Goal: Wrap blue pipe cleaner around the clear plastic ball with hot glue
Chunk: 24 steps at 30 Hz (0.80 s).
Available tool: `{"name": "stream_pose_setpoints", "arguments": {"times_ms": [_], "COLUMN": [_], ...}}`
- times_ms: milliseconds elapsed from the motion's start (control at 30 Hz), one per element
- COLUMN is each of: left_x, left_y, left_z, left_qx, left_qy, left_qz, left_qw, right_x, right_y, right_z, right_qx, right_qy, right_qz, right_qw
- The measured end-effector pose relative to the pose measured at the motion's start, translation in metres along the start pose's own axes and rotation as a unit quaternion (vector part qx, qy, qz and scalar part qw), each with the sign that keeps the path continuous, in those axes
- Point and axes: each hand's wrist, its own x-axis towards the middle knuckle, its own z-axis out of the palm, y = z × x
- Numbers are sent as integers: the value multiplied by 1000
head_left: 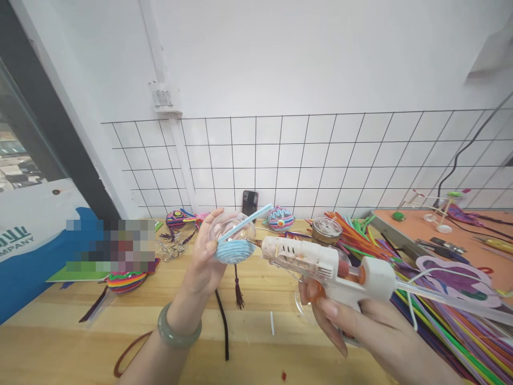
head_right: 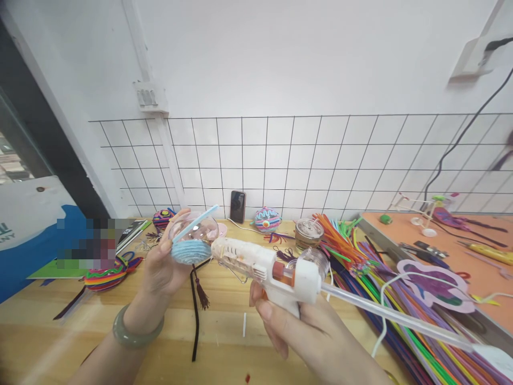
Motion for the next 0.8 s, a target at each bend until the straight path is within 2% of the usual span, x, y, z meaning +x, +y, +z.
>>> {"name": "stream_pose_setpoints", "arguments": {"times_ms": [267,400,667,800], "left_x": [0,2,13,18], "left_y": [0,1,-2,-2], "left_z": [1,-1,-19,-23], "left_qx": [-23,-32,-14,10], "left_qy": [-8,-5,53,71], "left_qz": [-6,-6,13,42], "left_qw": [1000,999,998,997], "right_x": [1,0,6,19], "right_y": [0,1,6,7], "right_z": [0,-2,-2,8], "right_qx": [4,-10,-172,-273], "right_qy": [-14,-2,49,87], "right_qz": [9,-18,-34,-107], "right_qw": [1000,1000,983,952]}}
